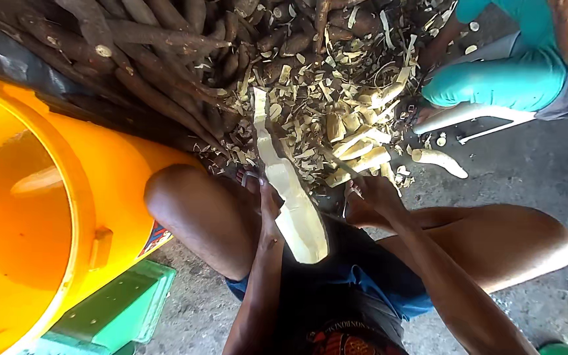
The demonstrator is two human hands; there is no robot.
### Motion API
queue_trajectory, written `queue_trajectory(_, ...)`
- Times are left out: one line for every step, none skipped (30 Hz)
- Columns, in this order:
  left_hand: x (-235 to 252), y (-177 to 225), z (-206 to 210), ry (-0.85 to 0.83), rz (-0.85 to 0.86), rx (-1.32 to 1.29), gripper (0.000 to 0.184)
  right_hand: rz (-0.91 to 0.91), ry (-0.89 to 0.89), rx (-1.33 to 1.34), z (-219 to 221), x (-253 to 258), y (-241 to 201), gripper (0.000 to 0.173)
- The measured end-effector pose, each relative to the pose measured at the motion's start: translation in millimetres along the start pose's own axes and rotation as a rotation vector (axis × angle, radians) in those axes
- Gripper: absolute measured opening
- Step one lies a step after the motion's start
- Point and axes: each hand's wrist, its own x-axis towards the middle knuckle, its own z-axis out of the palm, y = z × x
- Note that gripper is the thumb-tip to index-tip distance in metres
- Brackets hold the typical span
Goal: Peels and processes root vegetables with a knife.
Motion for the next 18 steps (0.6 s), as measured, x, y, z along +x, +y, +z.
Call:
queue_trajectory(-1, 7, 3, -0.029, -0.016, -0.018, 0.057, -0.032, 0.046, 0.069, 0, -2, 3, 0.071)
queue_trajectory(-3, 15, 9, -0.038, -0.057, -0.043, 0.051, -0.122, 0.083, 0.133, -2, -8, -3, 0.073)
queue_trajectory(-10, 20, 12, -0.040, -0.118, -0.071, 0.047, -0.239, 0.111, 0.145, -2, -18, -16, 0.075)
queue_trajectory(-14, 20, 14, -0.033, -0.150, -0.083, 0.044, -0.353, 0.127, 0.099, -3, -27, -32, 0.078)
queue_trajectory(-13, 18, 16, -0.013, -0.141, -0.080, 0.037, -0.433, 0.138, 0.014, -6, -28, -47, 0.083)
queue_trajectory(-11, 16, 15, -0.024, -0.113, -0.053, 0.036, -0.439, 0.116, -0.078, -10, -25, -54, 0.085)
queue_trajectory(-8, 13, 12, -0.039, -0.095, -0.021, 0.037, -0.390, 0.078, -0.138, -14, -20, -52, 0.085)
queue_trajectory(-7, 13, 9, -0.081, -0.080, 0.000, 0.045, -0.320, 0.055, -0.175, -17, -11, -41, 0.081)
queue_trajectory(-7, 14, 8, -0.102, -0.065, 0.009, 0.048, -0.262, 0.076, -0.188, -17, 1, -25, 0.077)
queue_trajectory(-8, 14, 8, -0.097, -0.054, -0.010, 0.050, -0.191, 0.080, -0.169, -17, 12, -10, 0.072)
queue_trajectory(-8, 13, 8, -0.089, -0.037, -0.032, 0.051, -0.100, 0.057, -0.122, -17, 20, 3, 0.067)
queue_trajectory(-8, 13, 9, -0.084, -0.041, -0.074, 0.051, -0.013, 0.032, -0.043, -17, 26, 13, 0.065)
queue_trajectory(-9, 17, 10, -0.099, -0.080, -0.127, 0.049, 0.007, 0.037, 0.058, -16, 26, 17, 0.065)
queue_trajectory(-10, 17, 8, -0.181, -0.099, -0.167, 0.052, -0.051, 0.059, 0.152, -17, 22, 16, 0.065)
queue_trajectory(-11, 13, 7, -0.226, -0.120, -0.226, 0.056, -0.152, 0.075, 0.207, -18, 16, 8, 0.067)
queue_trajectory(-13, 9, 7, -0.248, -0.141, -0.276, 0.060, -0.260, 0.075, 0.211, -19, 9, -5, 0.071)
queue_trajectory(-13, 9, 9, -0.246, -0.139, -0.253, 0.058, -0.372, 0.082, 0.177, -20, 4, -19, 0.077)
queue_trajectory(-14, 12, 12, -0.203, -0.107, -0.193, 0.054, -0.455, 0.091, 0.106, -22, 2, -31, 0.082)
